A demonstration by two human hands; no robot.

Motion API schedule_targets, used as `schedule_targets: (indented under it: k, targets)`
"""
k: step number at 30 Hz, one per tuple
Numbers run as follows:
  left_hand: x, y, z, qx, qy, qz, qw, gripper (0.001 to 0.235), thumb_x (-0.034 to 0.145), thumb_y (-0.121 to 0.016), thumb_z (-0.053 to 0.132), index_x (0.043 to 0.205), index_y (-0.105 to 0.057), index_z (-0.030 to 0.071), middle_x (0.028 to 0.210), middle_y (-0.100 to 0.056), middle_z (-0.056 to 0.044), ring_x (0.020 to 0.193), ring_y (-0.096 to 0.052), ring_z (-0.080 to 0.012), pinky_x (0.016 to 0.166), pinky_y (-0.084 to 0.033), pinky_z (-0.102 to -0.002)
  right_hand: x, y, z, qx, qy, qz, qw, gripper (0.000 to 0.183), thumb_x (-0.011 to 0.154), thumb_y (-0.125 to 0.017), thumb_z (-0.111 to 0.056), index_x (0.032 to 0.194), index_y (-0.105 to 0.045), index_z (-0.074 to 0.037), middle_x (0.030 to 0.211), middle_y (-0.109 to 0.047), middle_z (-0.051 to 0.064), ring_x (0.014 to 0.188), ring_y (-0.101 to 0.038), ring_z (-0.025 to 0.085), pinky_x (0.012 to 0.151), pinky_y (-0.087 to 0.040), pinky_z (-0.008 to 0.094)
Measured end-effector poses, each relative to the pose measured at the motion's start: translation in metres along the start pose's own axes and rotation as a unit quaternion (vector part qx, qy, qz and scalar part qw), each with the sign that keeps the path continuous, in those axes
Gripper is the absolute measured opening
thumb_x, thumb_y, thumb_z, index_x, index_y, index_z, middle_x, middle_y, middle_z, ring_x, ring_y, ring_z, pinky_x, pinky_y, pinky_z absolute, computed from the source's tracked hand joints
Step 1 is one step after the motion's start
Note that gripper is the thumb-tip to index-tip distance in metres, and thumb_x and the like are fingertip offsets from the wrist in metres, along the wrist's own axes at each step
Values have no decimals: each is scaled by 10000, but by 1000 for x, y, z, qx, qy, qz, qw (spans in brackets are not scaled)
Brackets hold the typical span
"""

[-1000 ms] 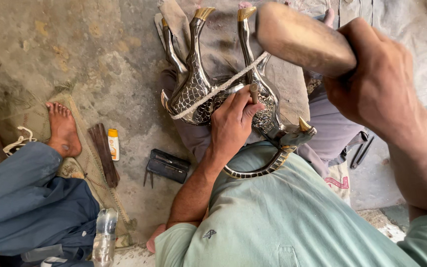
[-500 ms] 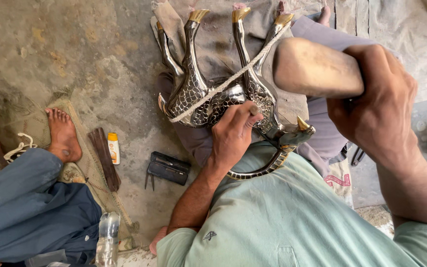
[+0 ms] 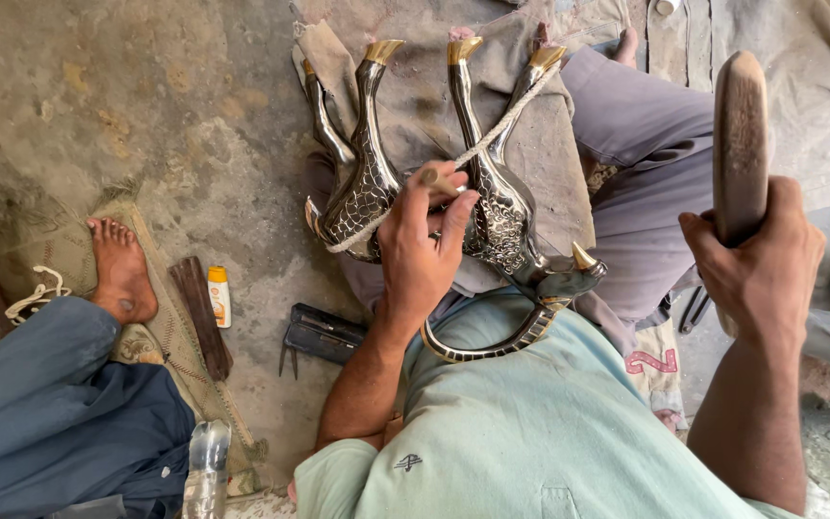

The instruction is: The person uses a hammer and chisel to engrave patterns onto a silver-colored metal object shaped like a multi-legged animal. The person repeatedly strikes the chisel to create textured designs on the object's surface.

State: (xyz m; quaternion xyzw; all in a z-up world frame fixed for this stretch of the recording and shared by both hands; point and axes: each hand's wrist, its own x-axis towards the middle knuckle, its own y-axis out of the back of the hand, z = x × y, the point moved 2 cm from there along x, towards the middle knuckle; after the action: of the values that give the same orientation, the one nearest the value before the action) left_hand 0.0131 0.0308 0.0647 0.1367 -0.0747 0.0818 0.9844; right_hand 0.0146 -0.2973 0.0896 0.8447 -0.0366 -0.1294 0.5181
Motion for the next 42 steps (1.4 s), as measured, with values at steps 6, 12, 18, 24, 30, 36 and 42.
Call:
schedule_targets:
  k: [6,12,18,24,30,36,42]
  targets:
    - [28,-23,3,13,-4,-106,994,405,991,-754,151,1333,-565,47,1004,-761,-66,873,-777,-150,702,-655,-290,11,7,4,27,-24,-15,999,645,802,-813,-116,1343,-508,55,1063,-742,197,924,-724,318,869,-568,462]
    - [44,-29,10,108,-69,-209,970,416,972,-773,145,1327,-567,76,947,-722,-146,855,-750,-314,707,-574,-430,32,34,-22,5,145,-24,989,600,1003,-843,-112,1481,-511,34,1197,-692,245,1119,-710,346,988,-592,452]
    - [52,-36,11,103,-11,-215,971,478,943,-762,156,1344,-524,51,897,-711,-177,808,-758,-331,650,-576,-450,58,43,-26,-53,282,59,956,611,902,-698,154,1470,-493,61,1270,-614,295,1123,-680,438,955,-604,493]
    - [53,-37,10,125,0,-231,965,455,962,-739,168,1331,-504,43,920,-718,-185,829,-766,-340,645,-579,-457,72,46,-27,10,382,-24,924,461,1024,-659,54,1427,-435,38,1198,-599,244,1073,-686,344,997,-596,388]
    - [53,-37,10,102,-3,-228,968,438,976,-728,163,1324,-495,39,955,-714,-181,860,-763,-344,670,-582,-459,78,53,-68,-91,330,-19,940,486,953,-704,15,1417,-563,48,1136,-676,274,957,-702,375,876,-595,435]
    - [53,-34,10,95,-23,-228,969,446,966,-741,133,1323,-492,39,972,-693,-189,868,-743,-360,684,-568,-470,75,62,-88,-62,228,-70,969,452,970,-659,-11,1415,-579,3,1121,-675,261,954,-691,361,860,-574,466]
    - [53,-32,10,95,-31,-230,968,465,950,-754,126,1332,-501,50,955,-691,-184,837,-736,-353,667,-565,-460,70,63,-93,-149,294,-28,944,593,800,-689,58,1385,-608,0,1095,-681,253,942,-681,388,847,-567,474]
